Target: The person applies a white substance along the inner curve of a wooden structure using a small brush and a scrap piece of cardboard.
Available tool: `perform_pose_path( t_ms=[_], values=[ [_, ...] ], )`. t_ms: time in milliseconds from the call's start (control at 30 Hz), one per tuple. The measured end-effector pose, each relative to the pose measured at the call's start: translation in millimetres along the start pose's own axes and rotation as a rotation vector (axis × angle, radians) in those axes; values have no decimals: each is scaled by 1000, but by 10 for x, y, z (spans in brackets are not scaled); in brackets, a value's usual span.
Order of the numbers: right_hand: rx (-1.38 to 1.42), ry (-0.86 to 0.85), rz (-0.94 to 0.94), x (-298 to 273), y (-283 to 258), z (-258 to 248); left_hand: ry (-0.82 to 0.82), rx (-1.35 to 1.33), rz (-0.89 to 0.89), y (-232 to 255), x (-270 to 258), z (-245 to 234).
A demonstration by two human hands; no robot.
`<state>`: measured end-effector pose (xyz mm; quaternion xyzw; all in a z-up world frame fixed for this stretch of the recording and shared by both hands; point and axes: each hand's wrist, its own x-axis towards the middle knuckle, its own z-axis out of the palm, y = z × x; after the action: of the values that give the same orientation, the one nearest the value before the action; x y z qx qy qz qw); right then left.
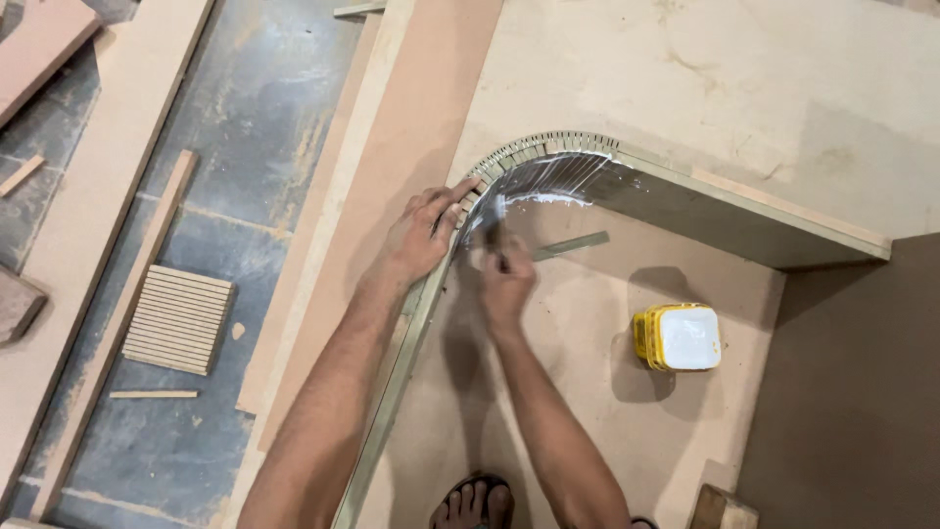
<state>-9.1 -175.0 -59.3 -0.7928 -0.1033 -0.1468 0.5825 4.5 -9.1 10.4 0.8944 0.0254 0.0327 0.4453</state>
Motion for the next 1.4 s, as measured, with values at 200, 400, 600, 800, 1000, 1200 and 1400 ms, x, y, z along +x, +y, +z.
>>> perform_pose_path(
  t_ms=[200, 400, 600, 800, 1000, 1200, 1400],
  values=[
    [-163, -91, -173, -339, 27, -185, 29, -18, 42, -47, -21, 31],
    [42, -51, 86, 93, -103, -56, 38, -16, 53, -67, -28, 64],
    [35, -188, -50, -38, -287, -399, 37, -1, 68, -40, -38, 83],
    [48, -11, 143, 186, -146, -153, 32, 28, 71, 92, 20, -25],
    [-45, -74, -197, -319, -283, -2, 49, 12, 77, -51, -12, 57],
    [22, 32, 170, 172, -175, -78, 55, -16, 59, 35, -83, 22],
    [-93, -20, -118, -240, -300, -11, 45, 30, 45, 65, -69, 10]
  ],
)
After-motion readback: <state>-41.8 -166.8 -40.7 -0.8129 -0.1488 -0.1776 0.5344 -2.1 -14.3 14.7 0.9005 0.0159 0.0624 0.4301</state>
